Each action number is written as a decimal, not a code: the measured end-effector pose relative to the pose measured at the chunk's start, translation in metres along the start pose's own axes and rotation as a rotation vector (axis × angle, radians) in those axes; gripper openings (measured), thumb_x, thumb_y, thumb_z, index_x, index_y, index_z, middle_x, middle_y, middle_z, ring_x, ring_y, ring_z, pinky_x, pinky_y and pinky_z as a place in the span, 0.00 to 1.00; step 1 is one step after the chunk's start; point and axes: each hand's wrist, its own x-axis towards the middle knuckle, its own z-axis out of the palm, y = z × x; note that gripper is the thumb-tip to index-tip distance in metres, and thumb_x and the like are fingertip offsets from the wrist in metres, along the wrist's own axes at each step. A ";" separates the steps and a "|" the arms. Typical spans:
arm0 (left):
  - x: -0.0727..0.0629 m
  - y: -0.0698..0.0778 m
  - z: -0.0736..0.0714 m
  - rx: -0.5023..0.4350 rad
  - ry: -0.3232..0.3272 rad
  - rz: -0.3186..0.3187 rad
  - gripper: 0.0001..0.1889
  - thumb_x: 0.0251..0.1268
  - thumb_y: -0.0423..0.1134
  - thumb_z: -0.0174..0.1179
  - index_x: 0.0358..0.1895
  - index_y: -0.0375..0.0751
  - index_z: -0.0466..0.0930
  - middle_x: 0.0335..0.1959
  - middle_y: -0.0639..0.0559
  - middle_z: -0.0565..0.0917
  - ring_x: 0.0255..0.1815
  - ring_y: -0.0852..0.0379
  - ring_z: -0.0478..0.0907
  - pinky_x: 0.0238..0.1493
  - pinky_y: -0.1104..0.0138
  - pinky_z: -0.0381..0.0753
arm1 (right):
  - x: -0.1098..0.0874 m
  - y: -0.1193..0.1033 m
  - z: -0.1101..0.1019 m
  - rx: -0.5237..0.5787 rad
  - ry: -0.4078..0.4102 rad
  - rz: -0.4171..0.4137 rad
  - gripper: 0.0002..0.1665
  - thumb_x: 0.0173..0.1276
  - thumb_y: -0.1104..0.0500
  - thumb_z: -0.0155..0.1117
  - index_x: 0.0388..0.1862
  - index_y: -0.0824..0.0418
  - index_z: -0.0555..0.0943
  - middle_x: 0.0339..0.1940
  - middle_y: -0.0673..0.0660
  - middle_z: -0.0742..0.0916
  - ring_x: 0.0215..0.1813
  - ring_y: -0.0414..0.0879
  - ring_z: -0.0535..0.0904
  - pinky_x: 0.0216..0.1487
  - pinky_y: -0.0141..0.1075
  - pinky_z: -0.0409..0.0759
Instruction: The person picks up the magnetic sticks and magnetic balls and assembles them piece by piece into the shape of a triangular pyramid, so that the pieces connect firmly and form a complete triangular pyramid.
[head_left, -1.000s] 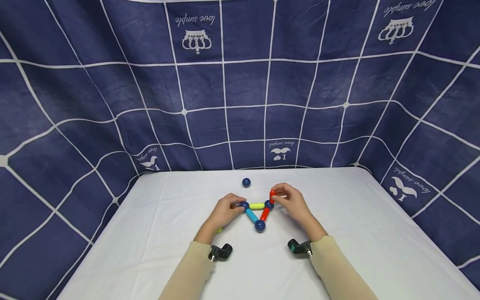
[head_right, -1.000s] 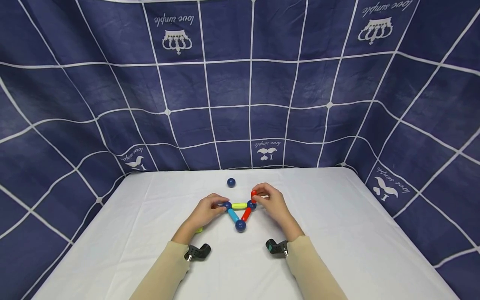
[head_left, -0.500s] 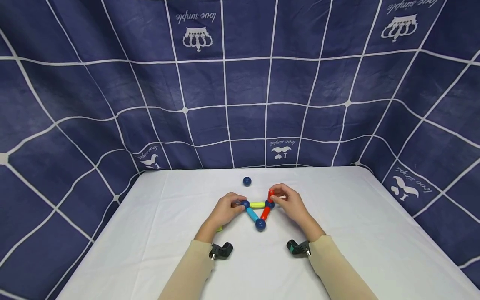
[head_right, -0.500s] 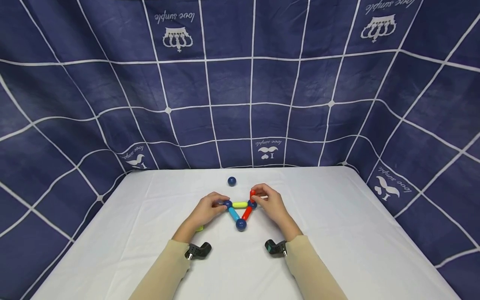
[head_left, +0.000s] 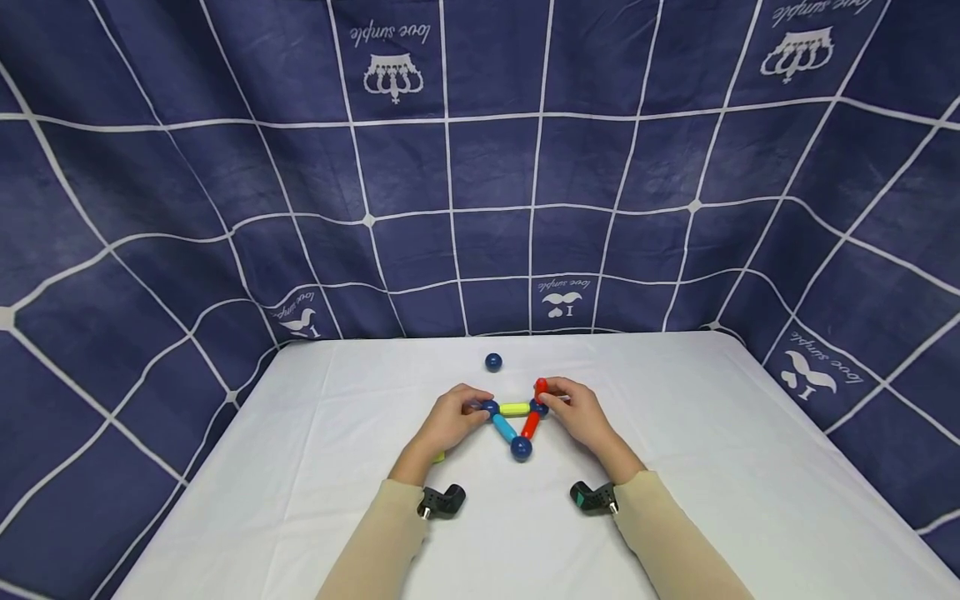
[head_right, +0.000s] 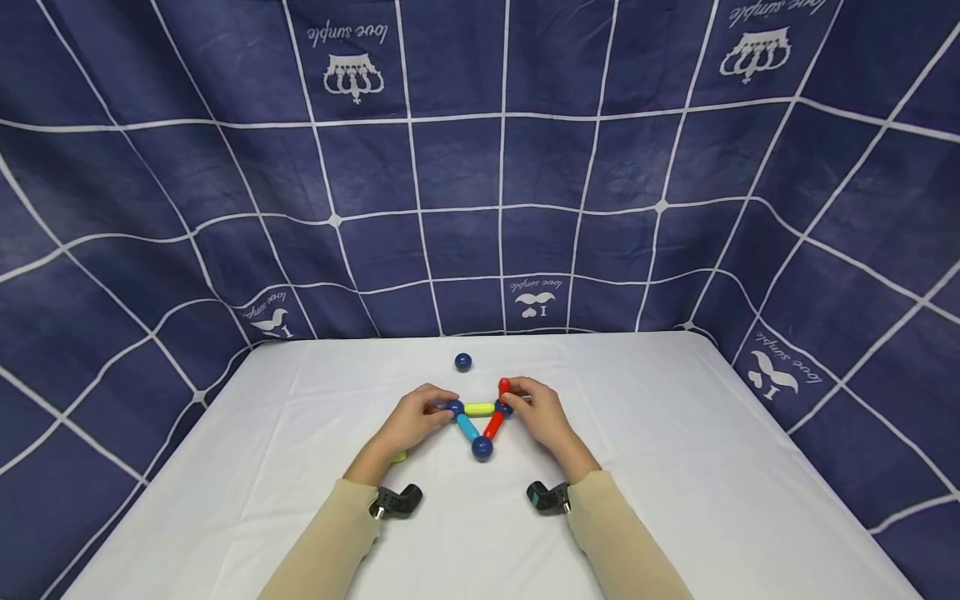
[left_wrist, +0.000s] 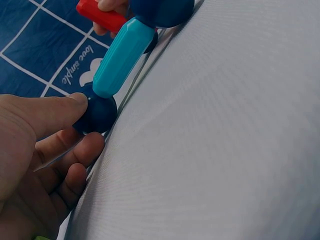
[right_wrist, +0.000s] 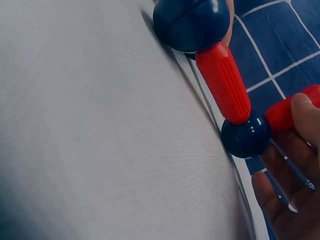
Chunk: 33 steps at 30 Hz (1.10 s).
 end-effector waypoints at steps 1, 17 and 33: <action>0.000 0.000 0.000 0.000 0.000 -0.002 0.15 0.65 0.37 0.67 0.54 0.50 0.86 0.49 0.52 0.83 0.40 0.59 0.76 0.45 0.66 0.77 | 0.000 0.000 0.000 -0.005 0.002 0.003 0.13 0.71 0.59 0.65 0.52 0.60 0.84 0.45 0.57 0.89 0.52 0.52 0.83 0.61 0.51 0.78; 0.001 -0.001 0.000 -0.069 0.015 -0.059 0.13 0.63 0.37 0.68 0.52 0.49 0.86 0.48 0.50 0.84 0.40 0.58 0.78 0.45 0.64 0.79 | -0.002 0.003 0.003 -0.111 -0.073 0.021 0.13 0.66 0.58 0.70 0.50 0.54 0.85 0.42 0.53 0.89 0.40 0.42 0.81 0.47 0.39 0.80; 0.004 0.001 -0.010 -0.507 0.145 -0.273 0.11 0.68 0.36 0.62 0.51 0.42 0.85 0.30 0.55 0.78 0.25 0.60 0.73 0.25 0.71 0.72 | -0.006 0.008 0.002 -0.107 -0.036 -0.001 0.13 0.63 0.57 0.73 0.46 0.55 0.84 0.38 0.53 0.88 0.36 0.42 0.77 0.40 0.34 0.75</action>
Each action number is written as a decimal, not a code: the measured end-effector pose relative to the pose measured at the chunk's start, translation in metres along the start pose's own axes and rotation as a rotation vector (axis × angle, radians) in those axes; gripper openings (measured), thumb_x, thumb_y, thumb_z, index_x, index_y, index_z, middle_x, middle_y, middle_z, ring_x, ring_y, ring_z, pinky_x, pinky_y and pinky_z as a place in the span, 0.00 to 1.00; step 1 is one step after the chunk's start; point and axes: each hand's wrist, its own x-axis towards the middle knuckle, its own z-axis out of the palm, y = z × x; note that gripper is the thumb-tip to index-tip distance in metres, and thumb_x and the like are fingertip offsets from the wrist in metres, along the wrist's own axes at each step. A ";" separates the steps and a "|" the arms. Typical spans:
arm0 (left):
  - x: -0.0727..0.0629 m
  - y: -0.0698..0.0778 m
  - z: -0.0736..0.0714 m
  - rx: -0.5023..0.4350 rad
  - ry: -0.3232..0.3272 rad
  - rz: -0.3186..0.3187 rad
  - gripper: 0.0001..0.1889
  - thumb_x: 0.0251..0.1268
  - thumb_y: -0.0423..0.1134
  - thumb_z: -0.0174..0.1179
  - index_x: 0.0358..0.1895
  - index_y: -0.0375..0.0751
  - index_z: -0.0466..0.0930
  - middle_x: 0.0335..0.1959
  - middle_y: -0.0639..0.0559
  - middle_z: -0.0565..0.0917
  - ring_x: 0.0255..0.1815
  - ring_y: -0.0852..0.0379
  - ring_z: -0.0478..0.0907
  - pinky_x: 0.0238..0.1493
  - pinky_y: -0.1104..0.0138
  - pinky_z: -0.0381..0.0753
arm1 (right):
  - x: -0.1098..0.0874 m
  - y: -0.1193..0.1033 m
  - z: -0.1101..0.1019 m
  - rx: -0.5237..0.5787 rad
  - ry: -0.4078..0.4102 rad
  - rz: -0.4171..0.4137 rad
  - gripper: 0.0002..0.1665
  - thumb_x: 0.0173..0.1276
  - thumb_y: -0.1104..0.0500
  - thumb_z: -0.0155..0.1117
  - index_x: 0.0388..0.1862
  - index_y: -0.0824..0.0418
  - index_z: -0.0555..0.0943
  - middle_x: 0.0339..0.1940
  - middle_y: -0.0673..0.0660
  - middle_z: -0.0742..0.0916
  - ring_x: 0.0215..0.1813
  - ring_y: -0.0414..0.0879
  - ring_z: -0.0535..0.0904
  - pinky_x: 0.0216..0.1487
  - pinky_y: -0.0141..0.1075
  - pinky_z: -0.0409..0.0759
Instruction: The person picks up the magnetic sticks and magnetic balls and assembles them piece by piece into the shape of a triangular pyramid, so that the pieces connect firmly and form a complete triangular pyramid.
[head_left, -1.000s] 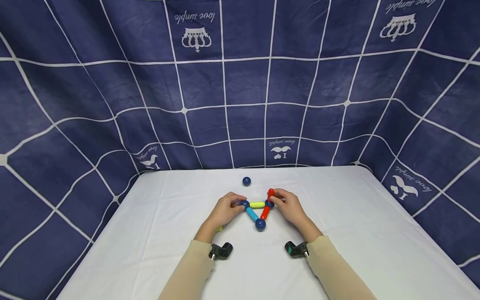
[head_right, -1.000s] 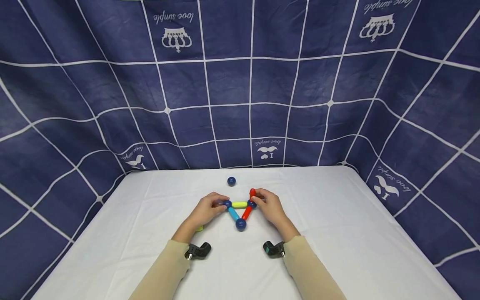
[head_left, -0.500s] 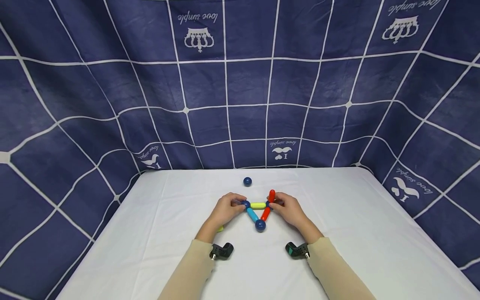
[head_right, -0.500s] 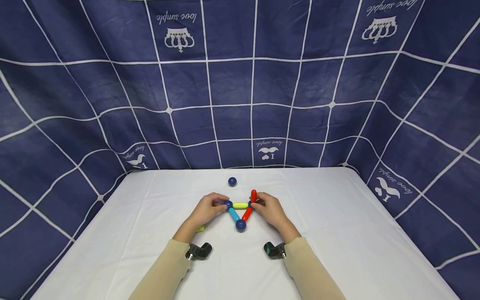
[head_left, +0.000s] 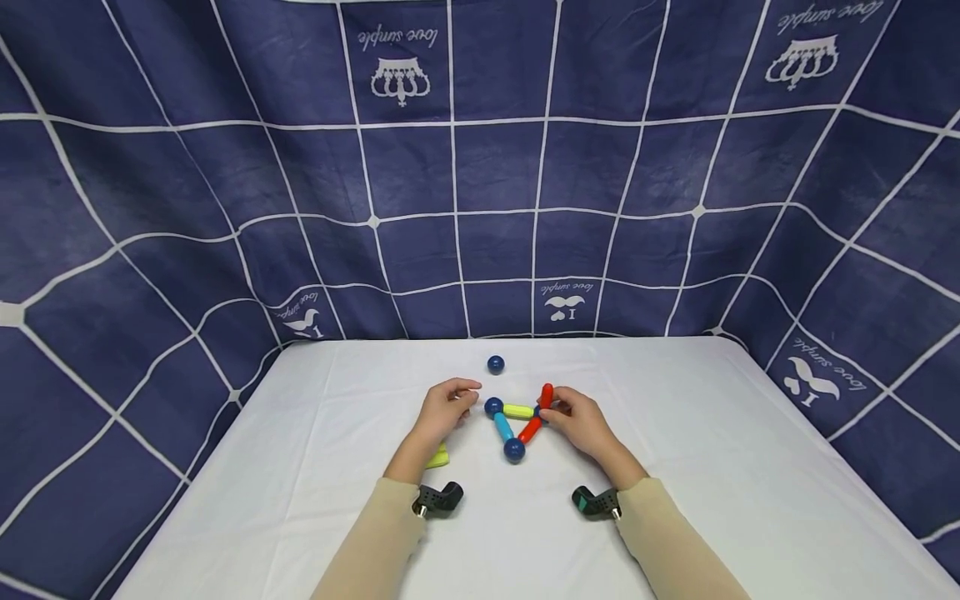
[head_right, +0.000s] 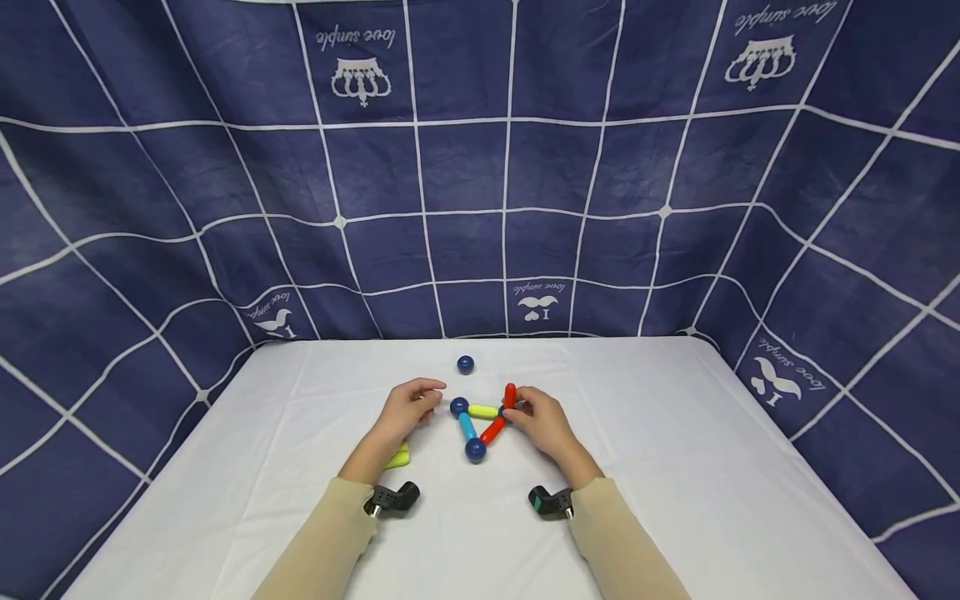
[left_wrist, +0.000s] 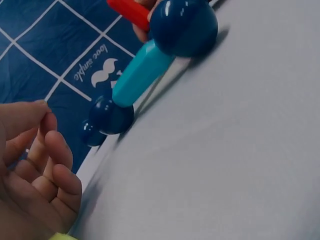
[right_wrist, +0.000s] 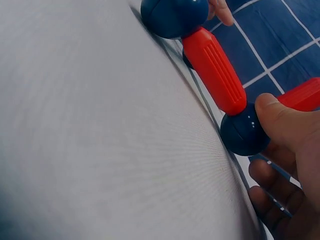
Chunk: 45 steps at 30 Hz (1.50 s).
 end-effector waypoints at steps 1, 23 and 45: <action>0.000 0.001 0.000 -0.018 0.003 0.001 0.11 0.68 0.35 0.62 0.52 0.41 0.84 0.29 0.55 0.79 0.24 0.61 0.73 0.24 0.71 0.71 | 0.000 0.000 0.000 -0.001 0.003 0.000 0.13 0.62 0.57 0.74 0.45 0.55 0.84 0.37 0.53 0.87 0.35 0.42 0.76 0.39 0.33 0.74; -0.012 0.012 -0.066 0.407 -0.353 0.054 0.10 0.65 0.35 0.65 0.47 0.37 0.84 0.36 0.48 0.85 0.32 0.55 0.81 0.34 0.64 0.78 | -0.005 0.001 0.002 0.017 0.022 0.019 0.14 0.59 0.55 0.77 0.40 0.54 0.81 0.30 0.51 0.82 0.31 0.42 0.73 0.33 0.31 0.70; -0.019 0.014 -0.079 0.621 -0.522 0.054 0.03 0.56 0.35 0.72 0.33 0.43 0.90 0.28 0.57 0.86 0.28 0.62 0.74 0.33 0.69 0.74 | -0.005 0.005 0.003 0.034 -0.021 0.029 0.12 0.63 0.55 0.74 0.44 0.52 0.83 0.36 0.50 0.83 0.38 0.43 0.74 0.41 0.34 0.73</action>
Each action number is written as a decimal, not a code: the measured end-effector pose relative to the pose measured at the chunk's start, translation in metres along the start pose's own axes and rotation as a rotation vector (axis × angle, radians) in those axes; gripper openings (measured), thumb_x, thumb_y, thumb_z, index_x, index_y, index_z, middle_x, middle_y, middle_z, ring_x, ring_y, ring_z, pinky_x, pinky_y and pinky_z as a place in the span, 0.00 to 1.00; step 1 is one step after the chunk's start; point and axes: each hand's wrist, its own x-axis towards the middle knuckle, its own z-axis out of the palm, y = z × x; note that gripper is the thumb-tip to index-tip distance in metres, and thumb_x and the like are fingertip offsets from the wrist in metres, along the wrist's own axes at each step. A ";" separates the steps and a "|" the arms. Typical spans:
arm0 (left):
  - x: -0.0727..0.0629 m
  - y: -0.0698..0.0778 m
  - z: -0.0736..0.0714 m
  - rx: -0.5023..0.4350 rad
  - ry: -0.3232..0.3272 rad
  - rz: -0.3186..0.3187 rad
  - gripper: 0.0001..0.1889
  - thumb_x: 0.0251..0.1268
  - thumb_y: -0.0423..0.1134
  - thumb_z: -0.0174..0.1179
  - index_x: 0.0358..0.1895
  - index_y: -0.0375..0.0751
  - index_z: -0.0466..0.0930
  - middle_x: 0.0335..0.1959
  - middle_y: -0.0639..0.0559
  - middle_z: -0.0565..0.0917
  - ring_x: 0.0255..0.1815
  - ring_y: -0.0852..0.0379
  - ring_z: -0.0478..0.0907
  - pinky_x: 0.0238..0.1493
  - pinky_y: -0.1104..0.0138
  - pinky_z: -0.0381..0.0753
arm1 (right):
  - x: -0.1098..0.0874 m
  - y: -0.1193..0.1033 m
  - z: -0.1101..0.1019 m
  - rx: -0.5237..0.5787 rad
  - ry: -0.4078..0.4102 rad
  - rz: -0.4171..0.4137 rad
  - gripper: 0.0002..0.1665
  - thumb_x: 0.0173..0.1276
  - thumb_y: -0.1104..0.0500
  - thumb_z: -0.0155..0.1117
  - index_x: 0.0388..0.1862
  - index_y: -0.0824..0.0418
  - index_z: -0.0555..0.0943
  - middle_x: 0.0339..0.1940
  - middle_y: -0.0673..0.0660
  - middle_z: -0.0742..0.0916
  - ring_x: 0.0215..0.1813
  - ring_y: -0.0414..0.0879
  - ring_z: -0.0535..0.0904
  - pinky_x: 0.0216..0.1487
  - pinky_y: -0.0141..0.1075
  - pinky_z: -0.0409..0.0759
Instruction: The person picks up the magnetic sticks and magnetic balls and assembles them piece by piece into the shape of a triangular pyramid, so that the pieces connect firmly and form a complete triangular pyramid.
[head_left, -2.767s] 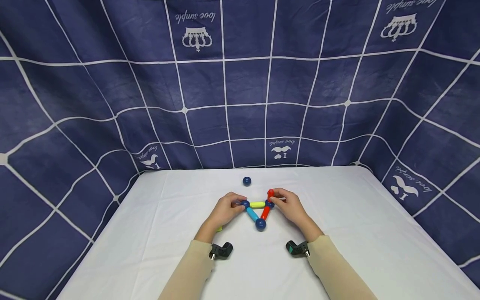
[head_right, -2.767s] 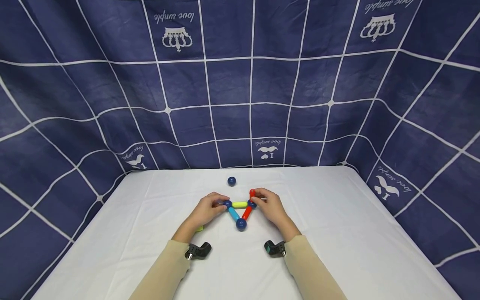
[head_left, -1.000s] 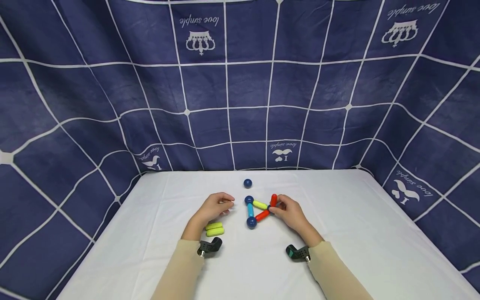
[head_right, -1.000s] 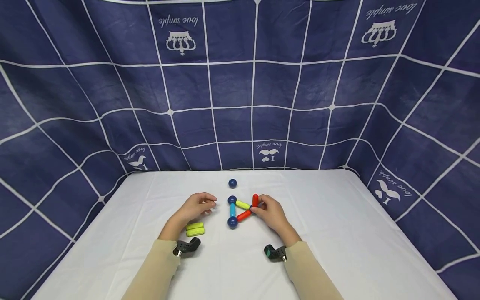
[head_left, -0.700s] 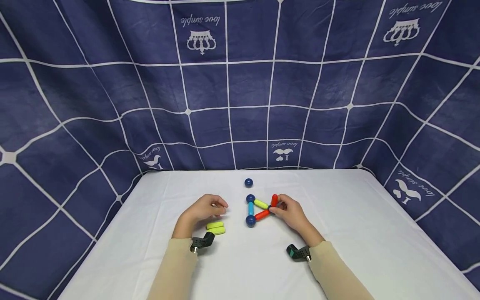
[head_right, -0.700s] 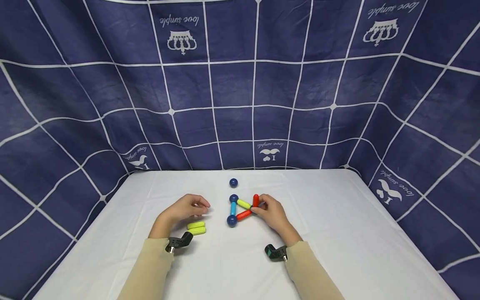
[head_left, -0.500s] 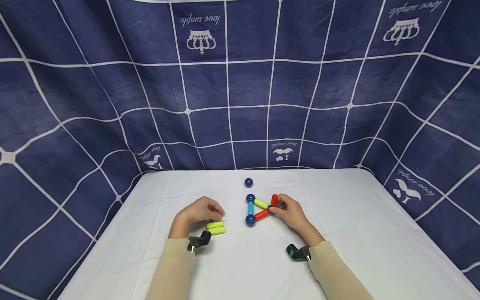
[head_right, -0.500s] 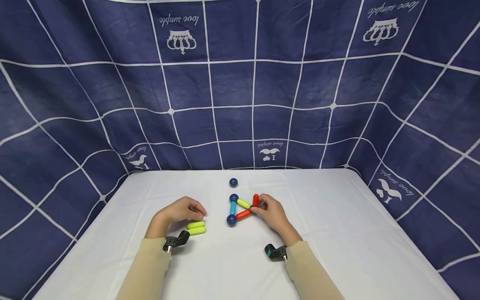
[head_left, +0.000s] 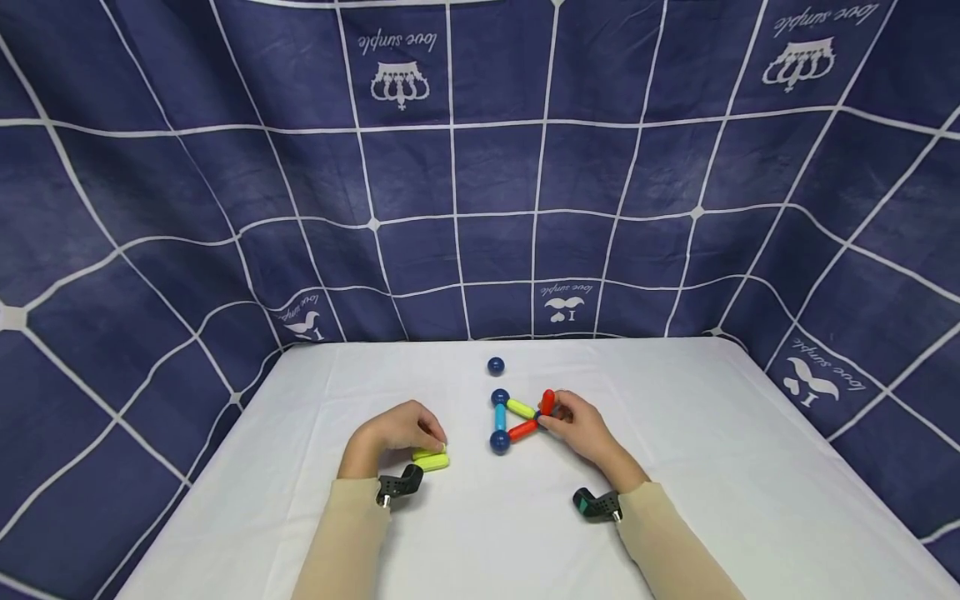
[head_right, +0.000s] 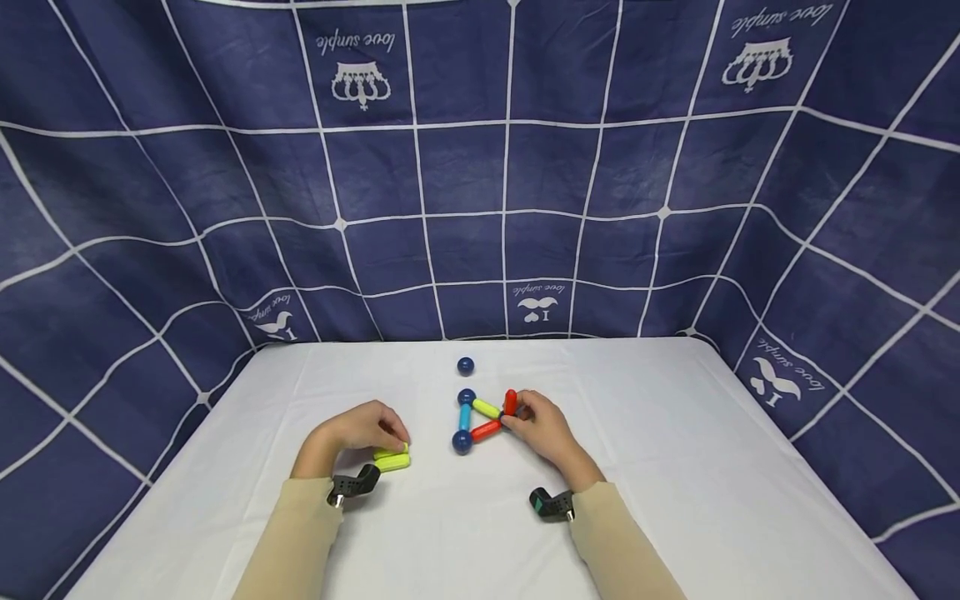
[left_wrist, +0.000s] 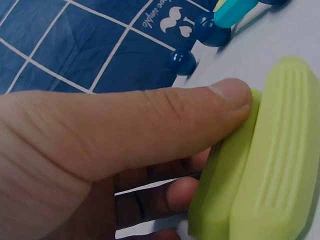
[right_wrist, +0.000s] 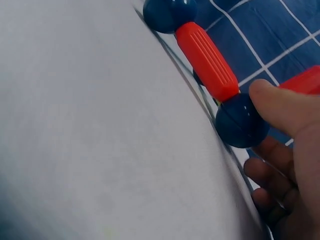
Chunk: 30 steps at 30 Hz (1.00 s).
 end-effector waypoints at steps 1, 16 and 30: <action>0.000 0.000 0.000 0.001 -0.002 0.003 0.02 0.56 0.35 0.71 0.33 0.42 0.89 0.27 0.57 0.86 0.27 0.61 0.74 0.33 0.69 0.74 | 0.000 0.000 0.000 0.002 -0.009 -0.001 0.12 0.63 0.56 0.73 0.45 0.51 0.83 0.38 0.50 0.84 0.39 0.43 0.75 0.44 0.35 0.74; 0.007 0.008 0.006 -0.085 0.133 -0.006 0.03 0.62 0.32 0.65 0.38 0.40 0.86 0.29 0.53 0.81 0.29 0.59 0.72 0.32 0.67 0.72 | -0.010 0.000 0.002 -0.068 0.019 -0.036 0.12 0.65 0.55 0.71 0.48 0.48 0.85 0.40 0.47 0.84 0.40 0.43 0.74 0.46 0.37 0.74; 0.022 0.027 0.014 -0.217 0.294 0.158 0.13 0.64 0.35 0.66 0.51 0.36 0.84 0.46 0.48 0.88 0.43 0.57 0.82 0.44 0.66 0.80 | -0.009 -0.001 0.002 -0.088 0.053 -0.058 0.12 0.61 0.53 0.75 0.42 0.52 0.83 0.38 0.49 0.84 0.36 0.41 0.74 0.39 0.32 0.73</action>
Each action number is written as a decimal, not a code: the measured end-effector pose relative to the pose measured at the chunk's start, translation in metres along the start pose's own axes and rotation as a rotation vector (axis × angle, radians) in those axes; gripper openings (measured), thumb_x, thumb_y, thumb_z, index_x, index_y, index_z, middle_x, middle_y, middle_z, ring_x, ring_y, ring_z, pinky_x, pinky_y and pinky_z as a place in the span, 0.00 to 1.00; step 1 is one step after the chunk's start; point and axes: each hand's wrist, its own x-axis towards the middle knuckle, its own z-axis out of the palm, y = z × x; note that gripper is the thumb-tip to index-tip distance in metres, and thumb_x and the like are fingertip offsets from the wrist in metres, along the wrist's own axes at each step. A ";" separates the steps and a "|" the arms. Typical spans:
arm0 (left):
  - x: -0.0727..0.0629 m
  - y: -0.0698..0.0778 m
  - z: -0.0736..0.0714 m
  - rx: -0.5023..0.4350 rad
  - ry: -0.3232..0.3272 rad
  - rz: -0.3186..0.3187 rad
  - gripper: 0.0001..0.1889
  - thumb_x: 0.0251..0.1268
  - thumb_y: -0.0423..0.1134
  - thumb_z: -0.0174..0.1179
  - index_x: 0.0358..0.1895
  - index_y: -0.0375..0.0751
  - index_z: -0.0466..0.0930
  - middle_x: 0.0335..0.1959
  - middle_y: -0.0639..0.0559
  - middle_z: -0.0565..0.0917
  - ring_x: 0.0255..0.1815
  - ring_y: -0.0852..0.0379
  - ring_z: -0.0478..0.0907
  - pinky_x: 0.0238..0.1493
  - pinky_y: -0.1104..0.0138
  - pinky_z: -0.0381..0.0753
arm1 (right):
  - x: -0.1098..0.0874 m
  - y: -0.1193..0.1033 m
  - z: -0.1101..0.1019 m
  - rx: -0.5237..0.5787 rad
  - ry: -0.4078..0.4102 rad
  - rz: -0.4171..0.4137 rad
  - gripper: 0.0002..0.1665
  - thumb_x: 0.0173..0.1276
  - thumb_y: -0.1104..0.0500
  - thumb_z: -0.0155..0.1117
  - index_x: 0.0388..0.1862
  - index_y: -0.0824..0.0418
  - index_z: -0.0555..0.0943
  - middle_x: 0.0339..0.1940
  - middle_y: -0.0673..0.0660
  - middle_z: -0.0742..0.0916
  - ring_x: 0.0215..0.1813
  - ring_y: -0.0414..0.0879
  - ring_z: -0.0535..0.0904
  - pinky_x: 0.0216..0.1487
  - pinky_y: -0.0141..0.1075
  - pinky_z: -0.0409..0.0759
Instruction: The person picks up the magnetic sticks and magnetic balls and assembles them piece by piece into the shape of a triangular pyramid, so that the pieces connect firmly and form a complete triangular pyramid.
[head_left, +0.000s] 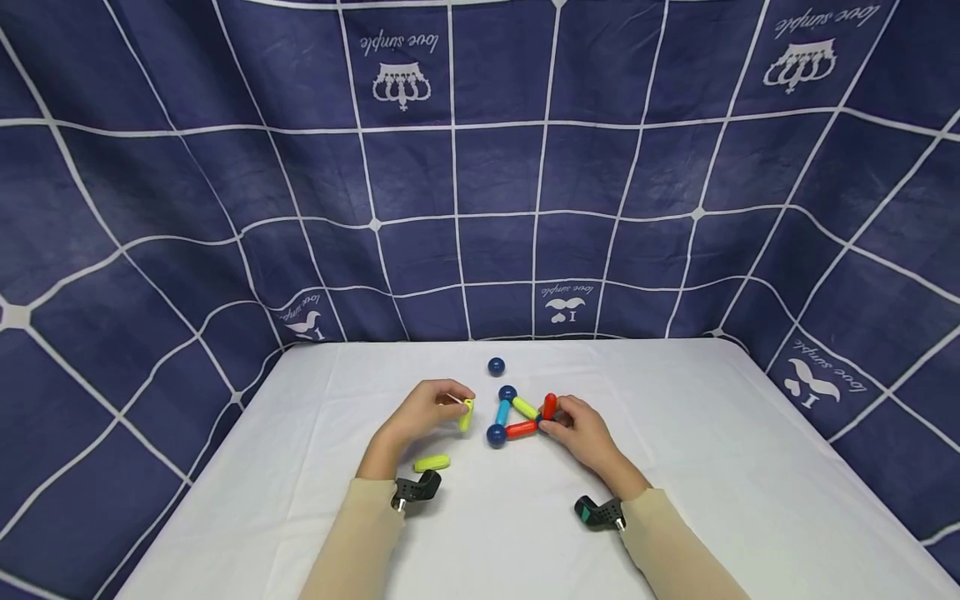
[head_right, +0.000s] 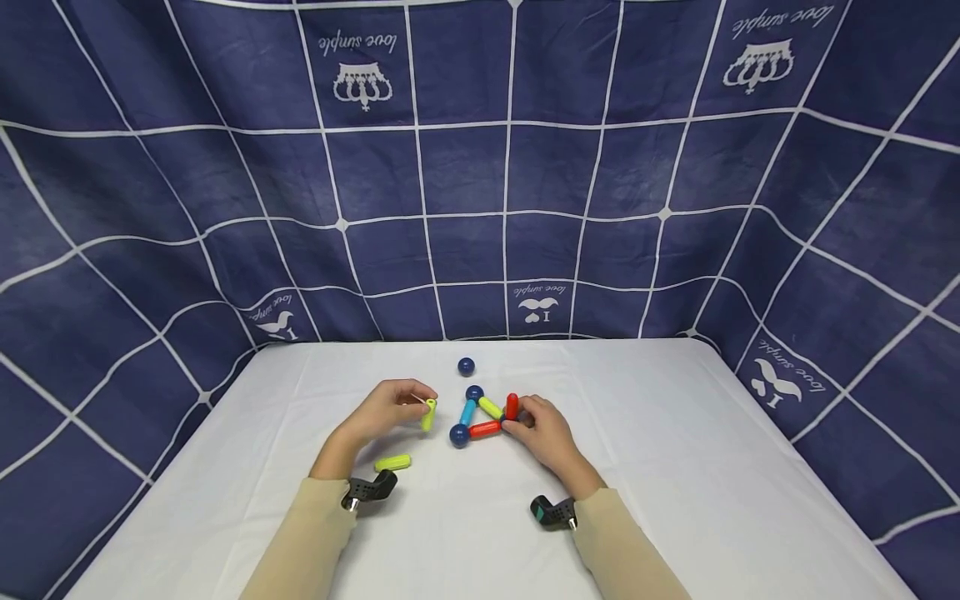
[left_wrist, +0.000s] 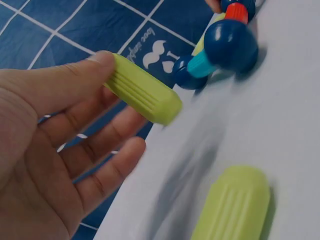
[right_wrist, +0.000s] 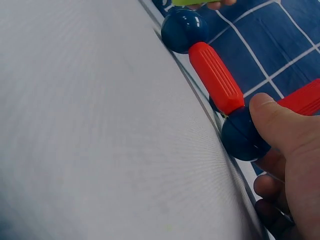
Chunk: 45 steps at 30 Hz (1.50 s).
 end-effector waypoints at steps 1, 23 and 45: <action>0.001 0.001 0.001 -0.010 0.005 0.005 0.13 0.64 0.35 0.66 0.51 0.37 0.85 0.47 0.48 0.88 0.44 0.57 0.83 0.43 0.66 0.80 | 0.000 0.000 0.000 -0.001 -0.001 0.000 0.13 0.61 0.53 0.76 0.41 0.53 0.83 0.37 0.50 0.84 0.36 0.41 0.74 0.39 0.32 0.72; 0.007 0.015 0.022 -0.129 0.001 0.020 0.09 0.60 0.37 0.70 0.44 0.45 0.86 0.44 0.50 0.88 0.46 0.57 0.83 0.46 0.65 0.83 | 0.000 -0.001 -0.001 -0.018 -0.024 0.036 0.16 0.58 0.51 0.78 0.39 0.54 0.81 0.29 0.50 0.78 0.33 0.42 0.70 0.34 0.32 0.67; 0.006 0.006 0.031 -0.058 -0.086 0.020 0.12 0.63 0.36 0.68 0.49 0.44 0.85 0.44 0.50 0.88 0.47 0.57 0.84 0.50 0.64 0.83 | -0.002 -0.001 0.000 0.028 -0.021 -0.024 0.10 0.63 0.55 0.73 0.42 0.51 0.83 0.38 0.48 0.84 0.39 0.41 0.75 0.43 0.33 0.75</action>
